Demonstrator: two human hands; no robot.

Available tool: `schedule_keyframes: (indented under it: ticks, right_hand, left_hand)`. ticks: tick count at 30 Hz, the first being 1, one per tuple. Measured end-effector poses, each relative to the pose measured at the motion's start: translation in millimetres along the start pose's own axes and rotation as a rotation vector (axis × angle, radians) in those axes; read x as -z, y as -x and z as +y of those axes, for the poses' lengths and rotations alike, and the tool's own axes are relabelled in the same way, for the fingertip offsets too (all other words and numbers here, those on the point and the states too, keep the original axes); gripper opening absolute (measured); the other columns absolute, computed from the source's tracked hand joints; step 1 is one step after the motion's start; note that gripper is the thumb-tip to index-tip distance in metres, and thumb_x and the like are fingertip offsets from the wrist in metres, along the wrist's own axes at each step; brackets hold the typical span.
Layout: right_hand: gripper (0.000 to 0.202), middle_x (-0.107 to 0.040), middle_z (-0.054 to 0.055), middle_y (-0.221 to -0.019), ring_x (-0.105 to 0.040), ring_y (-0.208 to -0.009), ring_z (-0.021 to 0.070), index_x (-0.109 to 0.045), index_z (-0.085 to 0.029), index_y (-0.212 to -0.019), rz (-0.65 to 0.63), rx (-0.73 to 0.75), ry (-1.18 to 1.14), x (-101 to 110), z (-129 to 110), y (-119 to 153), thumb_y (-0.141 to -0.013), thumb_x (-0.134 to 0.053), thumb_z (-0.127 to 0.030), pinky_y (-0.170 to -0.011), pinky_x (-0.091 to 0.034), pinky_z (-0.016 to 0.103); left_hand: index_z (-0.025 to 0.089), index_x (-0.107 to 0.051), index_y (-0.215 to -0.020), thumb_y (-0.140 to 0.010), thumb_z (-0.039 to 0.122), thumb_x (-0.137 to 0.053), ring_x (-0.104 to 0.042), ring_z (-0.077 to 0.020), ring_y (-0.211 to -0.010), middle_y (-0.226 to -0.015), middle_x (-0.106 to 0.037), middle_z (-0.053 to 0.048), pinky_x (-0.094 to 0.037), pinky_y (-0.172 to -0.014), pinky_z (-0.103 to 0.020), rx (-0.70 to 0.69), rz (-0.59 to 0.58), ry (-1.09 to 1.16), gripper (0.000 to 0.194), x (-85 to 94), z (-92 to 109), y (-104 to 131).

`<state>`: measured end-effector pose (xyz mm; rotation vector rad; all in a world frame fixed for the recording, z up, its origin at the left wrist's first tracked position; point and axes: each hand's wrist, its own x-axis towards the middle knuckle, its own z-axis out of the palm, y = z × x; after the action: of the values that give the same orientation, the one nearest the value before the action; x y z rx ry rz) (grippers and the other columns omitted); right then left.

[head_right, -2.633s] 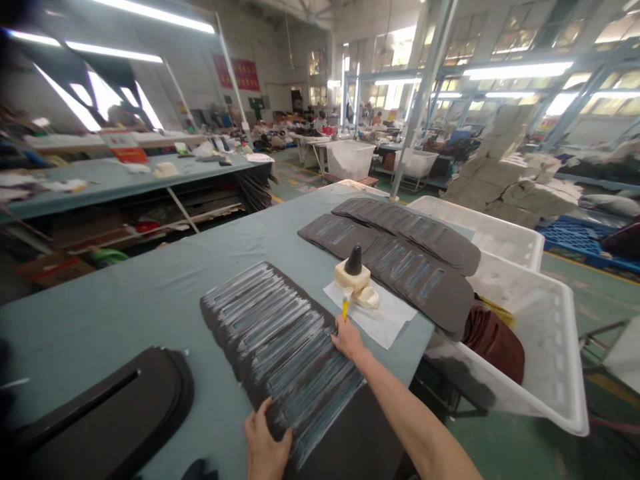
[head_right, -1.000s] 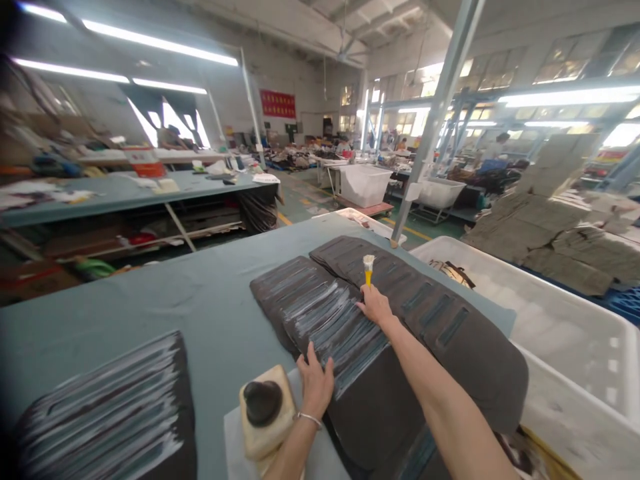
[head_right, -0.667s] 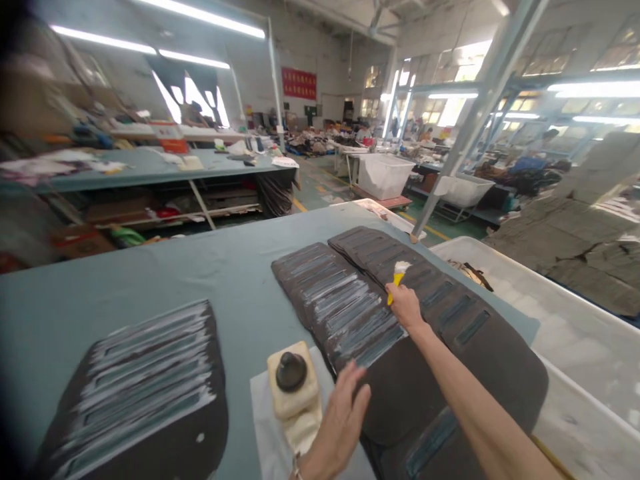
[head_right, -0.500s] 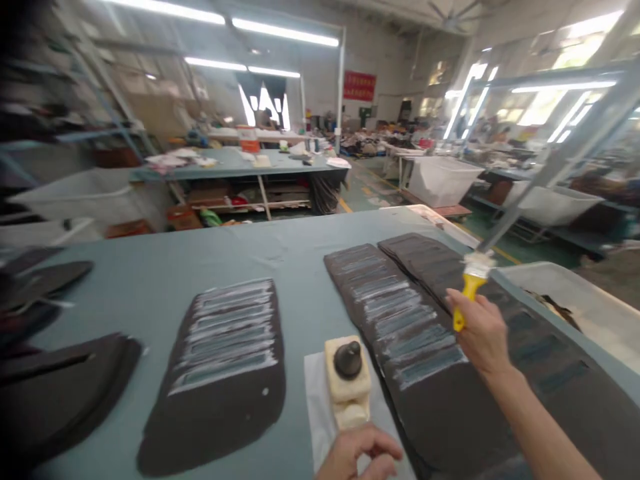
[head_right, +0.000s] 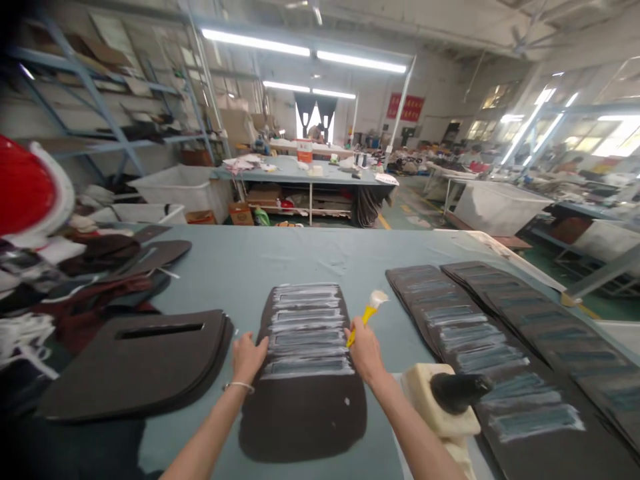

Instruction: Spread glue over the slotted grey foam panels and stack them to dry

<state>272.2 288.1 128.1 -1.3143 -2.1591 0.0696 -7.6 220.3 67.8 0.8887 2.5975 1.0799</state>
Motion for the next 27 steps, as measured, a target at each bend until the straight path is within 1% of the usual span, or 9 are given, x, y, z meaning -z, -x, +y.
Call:
schedule_keyframes:
  ticks: [2, 4, 9, 11, 14, 18, 20, 24, 27]
  right_hand:
    - [0.003, -0.057, 0.003, -0.074, -0.055, -0.066, 0.0172, -0.046, -0.020, -0.087, -0.062, -0.121, 0.029, -41, 15, -21, -0.088, -0.048, -0.023, -0.058, -0.033, 0.024]
    - [0.006, -0.056, 0.003, -0.074, -0.055, -0.067, 0.0162, -0.045, -0.019, -0.088, -0.096, -0.226, 0.062, -69, 27, -39, -0.086, -0.051, -0.019, -0.058, -0.030, 0.023]
    - [0.019, -0.056, 0.003, -0.079, -0.055, -0.072, 0.0160, -0.044, -0.019, -0.089, -0.126, -0.394, 0.120, -105, 31, -62, -0.078, -0.059, -0.012, -0.059, -0.029, 0.023]
    - [0.024, -0.055, 0.003, -0.079, -0.055, -0.072, 0.0160, -0.044, -0.019, -0.088, -0.121, -0.447, 0.108, -112, 30, -68, -0.074, -0.061, -0.010, -0.059, -0.030, 0.022]
    - [0.028, -0.053, 0.001, -0.075, -0.053, -0.070, 0.0151, -0.043, -0.020, -0.085, -0.126, -0.513, 0.009, -114, 31, -74, -0.069, -0.063, -0.010, -0.059, -0.032, 0.022]
    - [0.030, -0.050, -0.003, -0.069, -0.051, -0.066, 0.0138, -0.042, -0.021, -0.084, -0.167, -0.563, -0.061, -113, 37, -77, -0.066, -0.063, -0.011, -0.058, -0.032, 0.021]
    - [0.030, -0.050, -0.003, -0.069, -0.050, -0.065, 0.0132, -0.042, -0.022, -0.086, -0.178, -0.570, -0.069, -114, 38, -76, -0.066, -0.062, -0.011, -0.058, -0.032, 0.021]
    - [0.030, -0.049, -0.003, -0.071, -0.047, -0.066, 0.0129, -0.041, -0.022, -0.087, -0.130, -0.473, -0.101, -117, 37, -71, -0.065, -0.057, -0.009, -0.060, -0.031, 0.021]
    - [0.030, -0.048, -0.003, -0.073, -0.046, -0.067, 0.0129, -0.040, -0.021, -0.088, -0.072, -0.425, -0.154, -118, 38, -67, -0.064, -0.055, -0.009, -0.062, -0.032, 0.021]
  left_hand:
    - [0.008, -0.050, -0.118, -0.075, 0.046, -0.053, -0.048, -0.0382, -0.116, -0.123, -0.050, -0.024, -0.041, -0.090, -0.052, 0.053, -0.002, -0.046, 0.058, -1.9, -4, -22]
    - [0.008, -0.052, -0.114, -0.072, 0.049, -0.055, -0.049, -0.0406, -0.113, -0.120, -0.050, -0.025, -0.042, -0.088, -0.053, 0.080, -0.016, -0.073, 0.058, -7.4, -3, -38]
    - [0.008, -0.053, -0.108, -0.068, 0.041, -0.059, -0.047, -0.0414, -0.116, -0.121, -0.049, -0.026, -0.042, -0.089, -0.052, 0.079, -0.025, -0.086, 0.052, -28.0, 5, -58]
    - [0.010, -0.051, -0.110, -0.069, 0.034, -0.059, -0.048, -0.0385, -0.116, -0.122, -0.050, -0.025, -0.042, -0.090, -0.050, 0.061, -0.030, -0.063, 0.049, -33.2, 7, -60]
    - [0.011, -0.044, -0.116, -0.072, 0.032, -0.057, -0.056, -0.0342, -0.107, -0.112, -0.058, -0.021, -0.043, -0.088, -0.047, 0.035, -0.077, -0.007, 0.050, -35.2, 7, -62]
    - [0.011, -0.017, -0.134, -0.078, 0.035, -0.053, -0.060, -0.0250, -0.100, -0.110, -0.060, -0.015, -0.045, -0.089, -0.042, -0.030, -0.132, 0.084, 0.070, -32.1, -3, -63]
    - [0.015, -0.009, -0.137, -0.078, 0.036, -0.054, -0.059, -0.0195, -0.100, -0.115, -0.057, -0.011, -0.044, -0.092, -0.037, -0.136, -0.199, 0.178, 0.077, -28.9, -14, -63]
    - [0.021, -0.037, -0.128, -0.068, 0.035, -0.062, -0.047, -0.0204, -0.118, -0.123, -0.046, -0.007, -0.036, -0.105, -0.037, -0.482, -0.395, 0.246, 0.067, -20.9, -37, -56]
    - [0.020, -0.042, -0.127, -0.063, 0.032, -0.063, -0.037, -0.0235, -0.128, -0.126, -0.037, -0.007, -0.030, -0.110, -0.040, -0.561, -0.417, 0.137, 0.069, -19.1, -45, -49]
